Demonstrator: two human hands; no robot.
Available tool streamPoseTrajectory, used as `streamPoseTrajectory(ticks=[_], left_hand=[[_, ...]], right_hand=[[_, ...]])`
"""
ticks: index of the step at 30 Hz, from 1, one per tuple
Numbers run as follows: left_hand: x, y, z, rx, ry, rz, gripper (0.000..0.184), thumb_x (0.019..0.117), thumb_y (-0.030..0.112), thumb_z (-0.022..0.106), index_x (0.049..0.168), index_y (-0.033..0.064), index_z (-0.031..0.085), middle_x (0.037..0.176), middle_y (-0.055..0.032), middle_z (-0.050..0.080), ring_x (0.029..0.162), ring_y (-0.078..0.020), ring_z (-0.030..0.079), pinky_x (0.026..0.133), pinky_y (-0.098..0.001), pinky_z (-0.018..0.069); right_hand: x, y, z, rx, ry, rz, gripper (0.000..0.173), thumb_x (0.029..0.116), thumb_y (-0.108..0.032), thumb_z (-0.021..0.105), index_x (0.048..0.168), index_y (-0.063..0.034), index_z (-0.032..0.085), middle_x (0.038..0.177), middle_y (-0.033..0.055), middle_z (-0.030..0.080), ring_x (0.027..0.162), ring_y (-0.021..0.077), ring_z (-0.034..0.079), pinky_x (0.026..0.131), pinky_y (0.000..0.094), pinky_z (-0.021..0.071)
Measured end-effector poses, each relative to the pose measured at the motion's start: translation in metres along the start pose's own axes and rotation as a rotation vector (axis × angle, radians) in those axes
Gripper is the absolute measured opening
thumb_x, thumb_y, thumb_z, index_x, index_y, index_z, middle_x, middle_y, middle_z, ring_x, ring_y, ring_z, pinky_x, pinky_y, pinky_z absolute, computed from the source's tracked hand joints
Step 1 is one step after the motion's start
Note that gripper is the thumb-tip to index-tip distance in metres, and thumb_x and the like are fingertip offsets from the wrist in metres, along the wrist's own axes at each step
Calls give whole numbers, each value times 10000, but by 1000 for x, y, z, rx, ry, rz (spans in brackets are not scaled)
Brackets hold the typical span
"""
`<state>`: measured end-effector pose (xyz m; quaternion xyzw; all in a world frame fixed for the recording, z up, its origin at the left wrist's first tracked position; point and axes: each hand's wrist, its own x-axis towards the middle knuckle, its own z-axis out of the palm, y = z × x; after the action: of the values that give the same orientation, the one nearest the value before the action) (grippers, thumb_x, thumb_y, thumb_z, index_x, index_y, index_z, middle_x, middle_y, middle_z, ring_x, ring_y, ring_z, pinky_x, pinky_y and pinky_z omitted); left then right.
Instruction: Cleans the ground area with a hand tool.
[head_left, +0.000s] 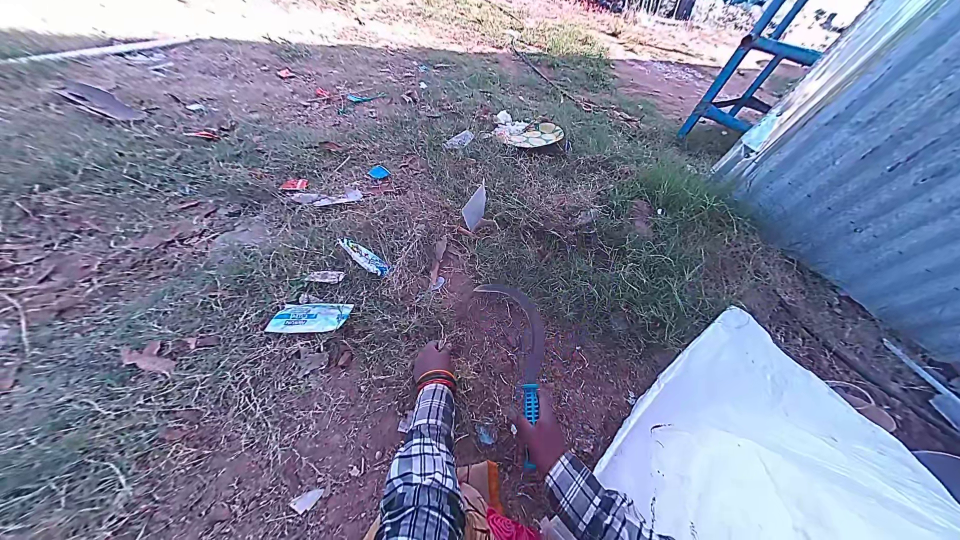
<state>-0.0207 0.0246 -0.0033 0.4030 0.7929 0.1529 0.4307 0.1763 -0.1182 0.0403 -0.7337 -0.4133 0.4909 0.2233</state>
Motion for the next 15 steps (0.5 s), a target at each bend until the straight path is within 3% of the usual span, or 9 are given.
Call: streamPoseTrajectory(ticks=[2, 4, 5, 6, 7, 8, 9, 11, 15], left_hand=[[0, 0, -1, 5, -12, -1, 411, 1073, 337, 551, 1363, 55, 625, 1373, -211, 638, 1333, -370, 576, 1120, -577, 424], [1, -1, 0, 0, -11, 4, 410, 1073, 332, 550, 1363, 52, 624, 1374, -212, 637, 1336, -372, 573, 1120, -579, 424], [2, -2, 1, -2, -9, 9, 413, 1070, 326, 553, 1368, 48, 621, 1379, -217, 632, 1342, -376, 568, 1124, -581, 422], [3, -3, 2, 2, -7, 12, 414, 1069, 328, 554, 1366, 47, 622, 1380, -217, 631, 1343, -373, 568, 1124, -578, 424], [4, -4, 2, 4, -4, 12, 413, 1068, 329, 556, 1362, 48, 625, 1378, -215, 633, 1338, -368, 573, 1121, -575, 429], [4, -3, 1, 6, -4, 11, 411, 1069, 329, 557, 1363, 49, 624, 1379, -213, 634, 1336, -364, 577, 1119, -572, 431], [4, -2, 0, 7, -4, 12, 412, 1068, 331, 560, 1362, 50, 625, 1378, -212, 634, 1333, -363, 579, 1118, -572, 431], [4, -1, 0, 7, -9, 7, 413, 1066, 333, 562, 1367, 57, 624, 1384, -206, 633, 1334, -360, 578, 1119, -575, 429], [3, 0, 1, 22, -10, 13, 421, 1069, 335, 554, 1385, 63, 612, 1405, -204, 619, 1349, -360, 565, 1125, -581, 422]], right_hand=[[5, -25, -6, 138, 160, -123, 706, 1012, -176, 647, 1566, 11, 250, 894, 177, 642, 565, 216, 635, 576, 396, 584], [17, -34, -5, 230, 290, -235, 693, 1010, -139, 639, 1551, 38, 244, 860, 158, 622, 503, 182, 607, 513, 362, 578], [22, -28, -2, 168, 322, -243, 688, 1004, -132, 643, 1540, 57, 255, 898, 180, 633, 535, 205, 626, 542, 379, 588], [22, -15, 1, 30, 303, -200, 683, 996, -140, 644, 1532, 69, 277, 977, 214, 657, 644, 258, 675, 637, 421, 605], [17, 0, 4, -130, 212, -100, 695, 992, -159, 643, 1552, 50, 288, 1109, 256, 677, 856, 336, 714, 815, 498, 588], [10, 18, 8, -251, 78, -7, 699, 997, -180, 642, 1565, 13, 284, 1202, 267, 665, 1019, 370, 703, 930, 536, 552], [1, 34, 15, -307, -30, 57, 709, 1004, -198, 642, 1579, -9, 272, 1250, 269, 647, 1092, 380, 681, 968, 549, 528], [-13, 40, 19, -317, -108, 116, 676, 992, -182, 649, 1550, -5, 313, 1290, 270, 626, 1140, 380, 661, 991, 544, 518], [-12, 39, 22, -150, -102, 112, 678, 964, -150, 679, 1527, 13, 337, 1247, 282, 622, 1048, 382, 675, 920, 544, 547]])
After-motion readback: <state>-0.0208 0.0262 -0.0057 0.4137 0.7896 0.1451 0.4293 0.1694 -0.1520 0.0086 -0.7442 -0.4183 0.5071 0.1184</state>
